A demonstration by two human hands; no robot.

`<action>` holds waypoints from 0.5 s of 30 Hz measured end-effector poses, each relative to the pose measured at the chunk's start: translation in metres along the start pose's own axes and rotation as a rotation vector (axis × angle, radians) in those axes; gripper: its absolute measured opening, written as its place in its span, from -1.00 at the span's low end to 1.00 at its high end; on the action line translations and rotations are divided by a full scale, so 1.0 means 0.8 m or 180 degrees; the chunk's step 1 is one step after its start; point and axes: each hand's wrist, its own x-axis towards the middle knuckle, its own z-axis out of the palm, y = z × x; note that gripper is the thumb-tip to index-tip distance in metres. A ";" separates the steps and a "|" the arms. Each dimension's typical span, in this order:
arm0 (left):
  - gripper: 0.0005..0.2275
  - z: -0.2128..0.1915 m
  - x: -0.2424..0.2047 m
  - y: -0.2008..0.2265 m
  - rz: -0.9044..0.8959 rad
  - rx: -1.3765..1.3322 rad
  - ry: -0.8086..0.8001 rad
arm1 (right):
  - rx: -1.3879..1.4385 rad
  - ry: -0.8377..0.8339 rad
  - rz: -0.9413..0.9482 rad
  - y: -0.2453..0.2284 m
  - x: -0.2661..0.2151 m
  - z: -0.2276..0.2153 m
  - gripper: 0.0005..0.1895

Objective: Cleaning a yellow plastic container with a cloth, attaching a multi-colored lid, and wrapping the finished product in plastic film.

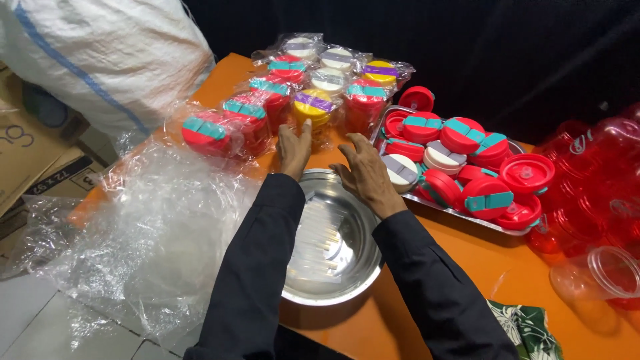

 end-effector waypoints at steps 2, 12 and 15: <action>-0.36 -0.012 -0.025 0.013 0.0301 -0.0046 -0.0055 | -0.0067 -0.0259 -0.0031 -0.008 -0.008 -0.009 -0.54; -0.45 0.000 -0.021 0.000 0.0924 -0.0057 0.0113 | -0.0081 -0.0559 -0.0331 -0.026 -0.023 -0.004 -0.54; -0.52 -0.010 -0.038 0.001 0.1144 -0.0333 0.0368 | -0.0017 -0.0857 -0.0182 -0.028 -0.029 0.005 -0.53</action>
